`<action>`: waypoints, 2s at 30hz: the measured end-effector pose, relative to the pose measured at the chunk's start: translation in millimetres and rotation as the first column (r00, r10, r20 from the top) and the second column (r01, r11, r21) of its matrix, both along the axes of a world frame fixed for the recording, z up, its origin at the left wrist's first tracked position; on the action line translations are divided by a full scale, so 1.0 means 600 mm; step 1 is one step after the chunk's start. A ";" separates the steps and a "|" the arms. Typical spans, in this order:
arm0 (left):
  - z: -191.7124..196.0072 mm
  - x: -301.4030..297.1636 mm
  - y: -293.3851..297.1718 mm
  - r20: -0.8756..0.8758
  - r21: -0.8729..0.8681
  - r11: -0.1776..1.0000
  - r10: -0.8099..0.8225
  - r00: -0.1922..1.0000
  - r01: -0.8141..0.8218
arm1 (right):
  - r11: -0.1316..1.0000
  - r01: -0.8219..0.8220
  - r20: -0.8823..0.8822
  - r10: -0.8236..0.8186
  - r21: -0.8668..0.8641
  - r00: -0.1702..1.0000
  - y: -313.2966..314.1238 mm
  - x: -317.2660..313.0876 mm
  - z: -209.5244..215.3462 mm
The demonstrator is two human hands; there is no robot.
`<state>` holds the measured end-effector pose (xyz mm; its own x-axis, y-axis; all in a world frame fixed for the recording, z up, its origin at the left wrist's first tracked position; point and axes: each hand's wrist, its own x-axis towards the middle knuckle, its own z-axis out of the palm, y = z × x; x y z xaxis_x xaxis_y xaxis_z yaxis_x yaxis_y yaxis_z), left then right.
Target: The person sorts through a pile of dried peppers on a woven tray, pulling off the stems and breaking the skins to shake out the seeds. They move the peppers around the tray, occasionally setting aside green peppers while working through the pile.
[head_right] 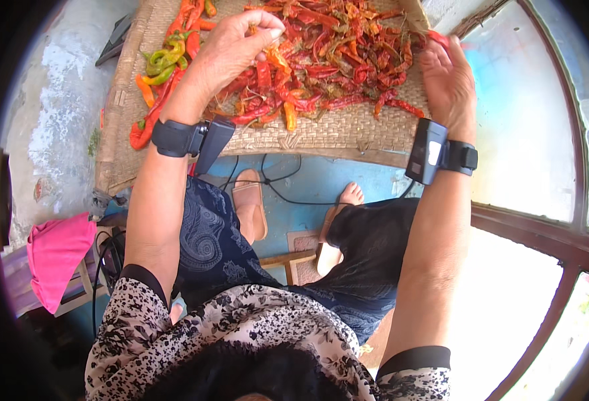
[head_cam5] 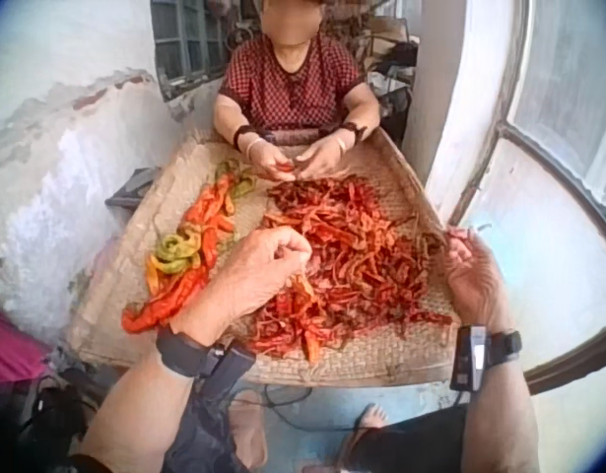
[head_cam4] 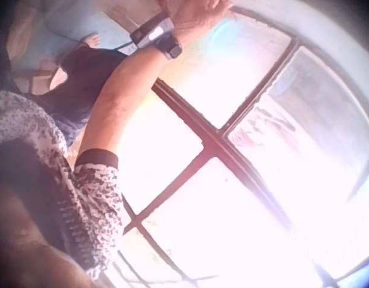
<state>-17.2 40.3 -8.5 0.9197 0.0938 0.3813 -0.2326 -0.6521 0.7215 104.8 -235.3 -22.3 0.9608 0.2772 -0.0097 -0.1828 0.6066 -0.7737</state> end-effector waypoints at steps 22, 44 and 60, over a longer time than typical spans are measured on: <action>0.014 -0.012 0.019 -0.055 0.026 0.992 0.129 0.990 -0.127 | 0.105 0.651 0.521 0.698 -0.752 0.490 0.138 -0.081 -0.062; 0.005 -0.013 0.018 0.012 -0.095 0.984 0.155 0.988 -0.153 | 0.967 0.214 -0.088 -0.227 -0.138 0.970 0.025 -0.006 -0.025; -0.039 -0.017 -0.021 0.052 -0.018 0.999 -0.046 0.998 0.047 | 0.597 0.099 0.462 0.494 -0.796 0.736 0.129 -0.253 0.070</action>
